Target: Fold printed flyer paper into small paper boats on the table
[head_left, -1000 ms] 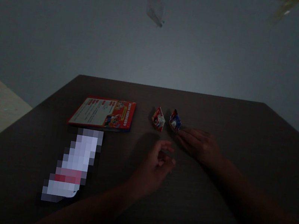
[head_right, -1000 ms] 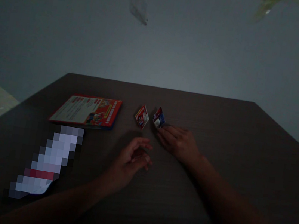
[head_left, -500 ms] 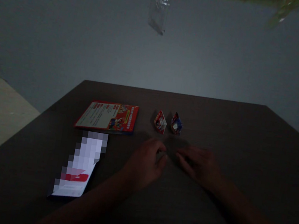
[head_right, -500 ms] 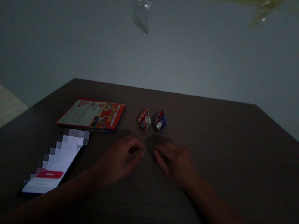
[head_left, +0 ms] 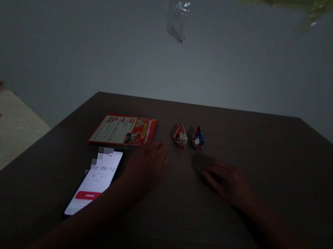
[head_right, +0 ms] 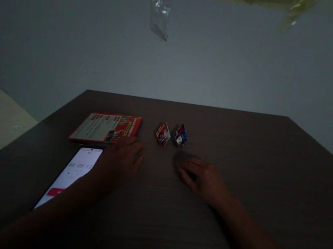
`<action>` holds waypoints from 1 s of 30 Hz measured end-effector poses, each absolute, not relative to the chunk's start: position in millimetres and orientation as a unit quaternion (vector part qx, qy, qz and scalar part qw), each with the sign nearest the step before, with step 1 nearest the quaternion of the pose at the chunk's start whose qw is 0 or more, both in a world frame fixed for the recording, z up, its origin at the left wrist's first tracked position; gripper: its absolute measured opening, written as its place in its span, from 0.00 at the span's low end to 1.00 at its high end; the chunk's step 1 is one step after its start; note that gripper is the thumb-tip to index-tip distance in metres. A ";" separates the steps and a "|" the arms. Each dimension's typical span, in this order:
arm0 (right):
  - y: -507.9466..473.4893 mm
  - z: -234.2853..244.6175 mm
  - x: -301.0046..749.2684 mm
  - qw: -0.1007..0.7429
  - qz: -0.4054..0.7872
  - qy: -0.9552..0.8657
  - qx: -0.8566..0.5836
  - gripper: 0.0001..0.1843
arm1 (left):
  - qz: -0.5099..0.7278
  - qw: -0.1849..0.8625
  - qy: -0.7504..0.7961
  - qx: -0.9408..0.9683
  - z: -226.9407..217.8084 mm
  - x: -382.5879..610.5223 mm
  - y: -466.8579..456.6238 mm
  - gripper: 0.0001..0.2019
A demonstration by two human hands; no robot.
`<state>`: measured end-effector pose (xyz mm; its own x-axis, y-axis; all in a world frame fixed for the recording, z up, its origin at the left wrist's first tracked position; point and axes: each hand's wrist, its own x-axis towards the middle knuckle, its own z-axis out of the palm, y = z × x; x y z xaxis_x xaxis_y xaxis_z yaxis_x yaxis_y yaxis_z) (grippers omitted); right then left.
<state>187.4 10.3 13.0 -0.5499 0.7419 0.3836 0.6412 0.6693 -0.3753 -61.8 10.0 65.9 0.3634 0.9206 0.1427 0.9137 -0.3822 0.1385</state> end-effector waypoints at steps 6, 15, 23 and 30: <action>9.4 17.1 183.7 0.274 0.101 -0.872 -0.392 0.09 | 0.007 -0.013 0.617 0.787 72.9 -93.7 32.1 0.10; 14.0 11.4 187.1 0.268 0.103 -0.870 -0.401 0.10 | -0.032 0.008 0.614 0.789 67.4 -116.8 53.0 0.11; 15.5 12.9 187.8 0.269 0.111 -0.869 -0.400 0.09 | -0.034 0.011 0.609 0.793 61.2 -128.2 66.2 0.12; 14.8 15.0 189.4 0.264 0.124 -0.863 -0.412 0.09 | -0.030 0.015 0.600 0.800 60.9 -130.7 68.8 0.13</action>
<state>189.4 14.8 15.0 -0.5210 0.7768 0.3537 0.6465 0.6297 -0.4308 -130.7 68.8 60.9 0.2791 0.9581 -0.0650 0.9598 -0.2804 -0.0117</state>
